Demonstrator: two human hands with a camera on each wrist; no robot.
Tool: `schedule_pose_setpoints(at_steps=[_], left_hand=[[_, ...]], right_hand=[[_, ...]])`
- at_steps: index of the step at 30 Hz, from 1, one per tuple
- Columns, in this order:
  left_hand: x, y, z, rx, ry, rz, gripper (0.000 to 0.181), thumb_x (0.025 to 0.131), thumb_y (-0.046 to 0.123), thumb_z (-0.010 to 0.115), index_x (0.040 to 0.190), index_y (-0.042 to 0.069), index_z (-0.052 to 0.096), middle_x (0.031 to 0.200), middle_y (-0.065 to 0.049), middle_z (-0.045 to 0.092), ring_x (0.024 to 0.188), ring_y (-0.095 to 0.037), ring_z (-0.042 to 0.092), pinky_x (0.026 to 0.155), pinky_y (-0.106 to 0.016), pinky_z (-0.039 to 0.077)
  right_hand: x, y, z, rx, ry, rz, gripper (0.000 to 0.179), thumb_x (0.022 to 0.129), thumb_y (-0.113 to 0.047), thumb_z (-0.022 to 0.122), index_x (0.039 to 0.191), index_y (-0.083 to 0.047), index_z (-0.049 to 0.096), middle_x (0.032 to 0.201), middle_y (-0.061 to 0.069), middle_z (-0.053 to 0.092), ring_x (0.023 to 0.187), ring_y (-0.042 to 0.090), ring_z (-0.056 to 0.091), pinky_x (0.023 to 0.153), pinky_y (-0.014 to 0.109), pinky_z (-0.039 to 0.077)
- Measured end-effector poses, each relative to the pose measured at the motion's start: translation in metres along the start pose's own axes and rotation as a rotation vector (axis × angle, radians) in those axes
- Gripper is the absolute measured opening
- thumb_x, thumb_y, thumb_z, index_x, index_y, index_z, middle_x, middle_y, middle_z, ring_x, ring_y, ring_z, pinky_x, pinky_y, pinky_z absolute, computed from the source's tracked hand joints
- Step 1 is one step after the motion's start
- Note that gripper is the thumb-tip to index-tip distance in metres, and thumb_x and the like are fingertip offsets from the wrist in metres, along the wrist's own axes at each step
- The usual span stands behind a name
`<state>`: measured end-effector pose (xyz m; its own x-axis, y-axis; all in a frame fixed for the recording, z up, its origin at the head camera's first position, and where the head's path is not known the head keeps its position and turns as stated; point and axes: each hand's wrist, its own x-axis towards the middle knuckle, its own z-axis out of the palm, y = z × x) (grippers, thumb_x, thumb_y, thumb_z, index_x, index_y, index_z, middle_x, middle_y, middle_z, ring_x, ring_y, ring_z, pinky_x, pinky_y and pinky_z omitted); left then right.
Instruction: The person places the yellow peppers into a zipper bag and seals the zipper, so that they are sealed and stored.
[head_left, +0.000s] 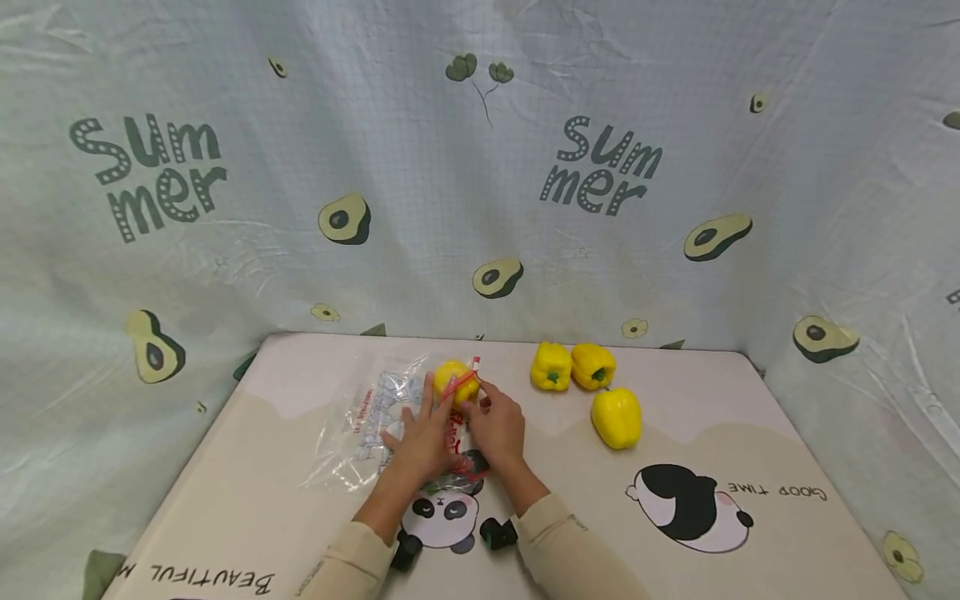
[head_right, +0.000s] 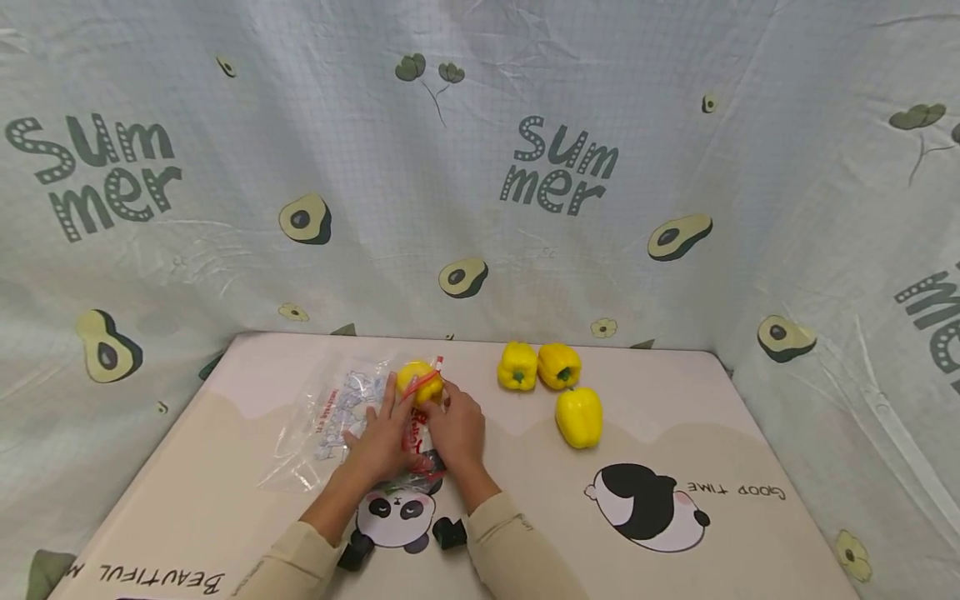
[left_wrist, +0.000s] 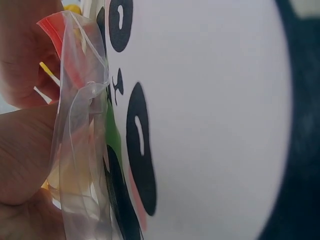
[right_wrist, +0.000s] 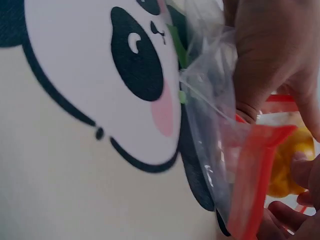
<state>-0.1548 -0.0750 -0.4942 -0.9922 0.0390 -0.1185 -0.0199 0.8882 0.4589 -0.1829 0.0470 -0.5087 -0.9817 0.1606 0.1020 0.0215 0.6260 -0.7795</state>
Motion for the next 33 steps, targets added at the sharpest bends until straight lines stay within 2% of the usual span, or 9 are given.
schedule_pose_setpoints(at_steps=[6, 15, 27, 33], left_hand=[[0.0003, -0.0002, 0.0004, 0.007, 0.003, 0.013, 0.117, 0.07, 0.035, 0.097, 0.165, 0.026, 0.03, 0.178, -0.012, -0.004, 0.148, -0.069, 0.024, 0.101, -0.097, 0.012], [-0.0013, 0.0004, 0.0, -0.011, -0.002, 0.008, 0.111, 0.072, 0.035, 0.096, 0.164, 0.024, 0.034, 0.178, -0.011, -0.004, 0.15, -0.068, 0.021, 0.104, -0.096, 0.011], [-0.0002, -0.0017, 0.0025, -0.013, -0.001, 0.008, 0.11, 0.072, 0.034, 0.096, 0.163, 0.024, 0.036, 0.178, -0.012, -0.003, 0.149, -0.068, 0.022, 0.104, -0.096, 0.011], [-0.0014, -0.0005, 0.0016, -0.021, 0.011, 0.019, 0.107, 0.073, 0.034, 0.095, 0.162, 0.026, 0.037, 0.178, -0.012, -0.001, 0.149, -0.068, 0.023, 0.103, -0.096, 0.011]], right_hand=[[0.0014, -0.0005, 0.0011, -0.037, 0.009, -0.001, 0.049, 0.098, -0.034, 0.073, 0.144, -0.019, 0.064, 0.095, 0.006, 0.075, 0.08, 0.019, 0.06, 0.073, 0.033, 0.055], [0.005, -0.0005, 0.0002, -0.071, -0.037, 0.026, 0.051, 0.099, -0.039, 0.07, 0.147, -0.023, 0.062, 0.089, 0.003, 0.071, 0.073, 0.017, 0.054, 0.066, 0.028, 0.046], [0.0071, -0.002, 0.003, -0.103, -0.065, 0.049, 0.053, 0.099, -0.04, 0.07, 0.149, -0.024, 0.059, 0.092, 0.003, 0.072, 0.073, 0.017, 0.055, 0.064, 0.027, 0.043], [0.0084, -0.0016, 0.002, -0.12, -0.061, 0.029, 0.053, 0.099, -0.039, 0.07, 0.149, -0.023, 0.06, 0.09, 0.003, 0.071, 0.072, 0.017, 0.055, 0.063, 0.028, 0.044]])
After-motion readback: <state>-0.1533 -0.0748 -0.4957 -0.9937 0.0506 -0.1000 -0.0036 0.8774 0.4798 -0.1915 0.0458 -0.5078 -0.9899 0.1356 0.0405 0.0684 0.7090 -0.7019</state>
